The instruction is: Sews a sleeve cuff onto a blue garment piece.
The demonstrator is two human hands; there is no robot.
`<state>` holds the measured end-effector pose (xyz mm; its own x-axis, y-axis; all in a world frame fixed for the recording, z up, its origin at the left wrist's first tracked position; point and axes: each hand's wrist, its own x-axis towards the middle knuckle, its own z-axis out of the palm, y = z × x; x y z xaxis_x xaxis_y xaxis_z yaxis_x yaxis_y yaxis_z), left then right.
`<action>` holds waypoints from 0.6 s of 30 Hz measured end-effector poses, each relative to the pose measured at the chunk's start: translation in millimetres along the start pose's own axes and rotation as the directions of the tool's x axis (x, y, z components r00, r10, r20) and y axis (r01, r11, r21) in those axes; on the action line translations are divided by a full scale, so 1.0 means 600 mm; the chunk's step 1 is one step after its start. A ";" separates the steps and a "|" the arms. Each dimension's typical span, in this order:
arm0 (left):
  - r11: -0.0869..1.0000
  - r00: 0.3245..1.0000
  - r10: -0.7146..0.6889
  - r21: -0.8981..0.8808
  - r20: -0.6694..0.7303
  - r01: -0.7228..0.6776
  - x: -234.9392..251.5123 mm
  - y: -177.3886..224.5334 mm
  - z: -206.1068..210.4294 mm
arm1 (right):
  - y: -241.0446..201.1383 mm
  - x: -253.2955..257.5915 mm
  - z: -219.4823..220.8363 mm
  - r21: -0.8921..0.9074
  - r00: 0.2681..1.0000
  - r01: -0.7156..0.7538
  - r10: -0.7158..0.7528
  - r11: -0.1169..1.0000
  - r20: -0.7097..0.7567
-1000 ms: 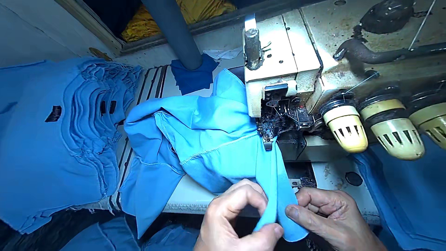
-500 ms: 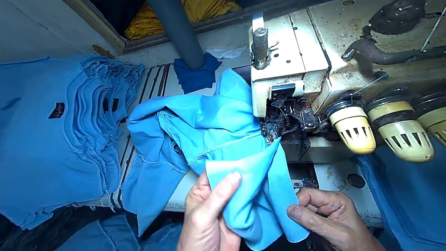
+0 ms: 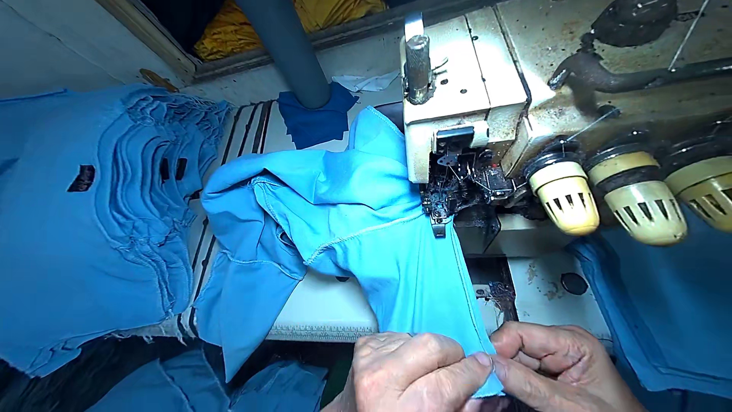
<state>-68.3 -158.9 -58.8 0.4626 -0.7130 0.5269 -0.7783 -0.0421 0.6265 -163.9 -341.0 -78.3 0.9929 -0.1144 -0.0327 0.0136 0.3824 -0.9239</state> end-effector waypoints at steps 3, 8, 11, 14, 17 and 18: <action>0.997 0.997 0.072 0.030 -0.014 -0.071 -0.012 -0.012 0.006 | 0.006 -0.004 0.001 0.023 0.999 0.029 -0.030 0.999 0.015; 0.995 0.995 0.095 -0.004 -0.043 -0.095 -0.015 -0.012 0.007 | 0.020 -0.009 0.004 0.074 0.997 0.066 -0.069 0.995 0.039; 0.996 0.995 0.089 -0.014 -0.041 -0.090 -0.013 -0.012 0.006 | 0.020 -0.008 0.005 0.077 0.995 0.078 -0.082 0.994 0.051; 0.997 0.996 0.078 -0.016 -0.035 -0.078 -0.008 -0.010 0.004 | 0.020 -0.005 0.005 0.061 0.994 0.090 -0.094 0.994 0.063; 0.996 0.997 0.082 0.035 -0.013 -0.081 -0.007 -0.007 0.001 | 0.022 0.002 0.000 0.074 0.987 0.116 -0.124 0.990 0.104; 0.993 0.996 0.090 0.083 -0.006 -0.089 -0.007 -0.004 0.000 | 0.023 0.005 -0.004 0.079 0.982 0.124 -0.134 0.989 0.132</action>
<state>-68.3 -155.8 -62.6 0.3930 -0.7098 0.5846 -0.8491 -0.0360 0.5270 -160.8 -338.1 -92.0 0.9889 -0.0428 0.1420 0.1463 0.4360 -0.8880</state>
